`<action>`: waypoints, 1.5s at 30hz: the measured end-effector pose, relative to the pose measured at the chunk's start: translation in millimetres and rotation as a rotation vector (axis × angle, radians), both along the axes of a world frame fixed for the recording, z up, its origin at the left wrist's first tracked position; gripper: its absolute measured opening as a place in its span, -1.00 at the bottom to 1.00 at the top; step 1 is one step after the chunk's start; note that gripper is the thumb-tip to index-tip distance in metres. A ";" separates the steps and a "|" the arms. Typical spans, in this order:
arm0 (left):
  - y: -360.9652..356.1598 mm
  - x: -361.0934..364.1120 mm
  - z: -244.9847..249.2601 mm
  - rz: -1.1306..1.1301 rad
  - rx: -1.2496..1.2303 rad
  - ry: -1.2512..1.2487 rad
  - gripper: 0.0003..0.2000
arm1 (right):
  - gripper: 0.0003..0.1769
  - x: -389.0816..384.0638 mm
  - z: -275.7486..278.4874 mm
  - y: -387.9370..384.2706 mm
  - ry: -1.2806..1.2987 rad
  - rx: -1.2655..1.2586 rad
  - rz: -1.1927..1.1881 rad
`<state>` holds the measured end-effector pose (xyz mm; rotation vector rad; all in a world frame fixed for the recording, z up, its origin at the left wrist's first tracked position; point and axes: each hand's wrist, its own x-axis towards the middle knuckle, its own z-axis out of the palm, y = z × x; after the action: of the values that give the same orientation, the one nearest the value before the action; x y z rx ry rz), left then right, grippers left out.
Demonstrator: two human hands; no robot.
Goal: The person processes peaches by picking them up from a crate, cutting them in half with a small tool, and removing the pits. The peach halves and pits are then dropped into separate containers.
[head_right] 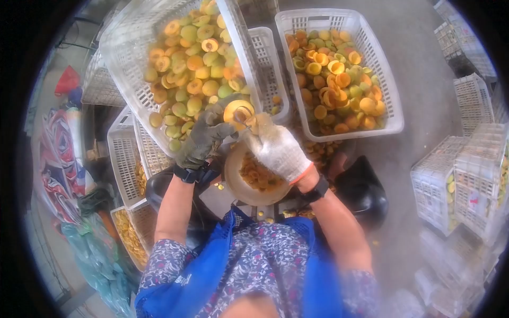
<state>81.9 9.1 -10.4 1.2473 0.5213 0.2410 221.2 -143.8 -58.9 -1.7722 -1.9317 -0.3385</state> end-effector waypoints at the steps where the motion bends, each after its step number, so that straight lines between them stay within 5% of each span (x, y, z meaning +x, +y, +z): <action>1: 0.2 0.6 -1.8 -0.020 -0.025 -0.055 -0.28 | -0.79 -2.2 -3.2 0.6 0.243 -0.028 0.012; 3: -1.2 2.9 -12.4 -0.018 -0.005 -0.121 -0.29 | -0.82 -5.3 -4.3 1.4 0.485 -0.055 0.021; 6: -7.6 8.4 -31.9 0.019 0.117 -0.202 -0.31 | -0.84 -8.4 0.0 -3.5 0.058 0.021 -0.044; 8: -17.3 15.1 -36.0 0.105 0.264 -0.232 -0.34 | -0.82 -11.1 -3.2 -5.2 0.034 0.010 -0.051; 12: -36.7 27.8 -49.4 0.228 0.213 -0.268 -0.39 | -0.75 -14.1 -12.3 -6.9 0.022 -0.058 -0.064; 14: -45.3 32.8 -50.6 0.384 -0.058 -0.308 -0.44 | -0.73 -13.2 -10.0 -8.0 0.014 -0.057 -0.062; 21: -46.8 33.2 -56.9 0.375 -0.067 -0.269 -0.46 | -0.75 -10.1 -6.0 -11.2 0.053 -0.114 -0.038; 24: -40.8 26.4 -64.4 0.336 0.101 -0.210 -0.47 | -0.78 -1.8 -2.2 -12.5 0.113 -0.223 0.060; 26: -29.1 20.4 -80.3 0.284 1.063 0.073 -0.49 | -0.79 3.1 3.1 -13.8 0.109 -0.201 0.093; 27: -29.2 21.4 -73.1 0.285 1.062 0.076 -0.49 | -0.81 5.2 4.4 -13.8 0.102 -0.174 0.127; 29: -27.6 24.8 -51.6 0.146 -0.031 -0.072 -0.50 | -0.81 8.0 -0.8 -14.2 0.152 -0.192 0.166; 31: -18.9 22.9 -65.9 0.109 0.045 -0.020 -0.49 | -0.81 6.7 -4.9 -13.2 0.201 -0.208 0.205; 33: -19.8 23.8 -66.1 0.069 0.121 0.028 -0.48 | -0.73 3.0 -6.2 -10.0 0.863 -0.430 0.089; 35: -33.8 27.9 -65.3 0.324 -0.263 -0.072 -0.52 | -0.67 -0.3 -4.4 -4.1 1.024 -0.475 0.008; 36: -36.5 24.1 -83.1 0.328 -0.262 -0.073 -0.52 | -0.62 -2.7 -3.6 -1.7 1.189 -0.518 -0.075; 38: -40.9 11.9 -134.1 0.480 0.529 0.066 -0.55 | -0.60 -4.2 13.6 -0.1 1.344 -0.614 -0.088; 39: -43.6 16.0 -123.1 0.483 0.529 0.068 -0.55 | -0.59 -3.9 22.5 0.6 1.499 -0.712 -0.108; 43: -42.0 14.6 -109.1 0.417 0.570 0.017 -0.59 | -0.59 0.0 15.3 -1.5 1.443 -0.886 -0.114; 45: -41.1 13.9 -91.1 0.356 0.689 0.092 -0.60 | -0.64 -1.8 -20.3 -5.9 0.648 -0.350 0.230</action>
<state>95.8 -32.1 -101.5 1.8331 0.7757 0.7086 219.4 -149.7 -79.1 -1.5603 -1.7364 0.6173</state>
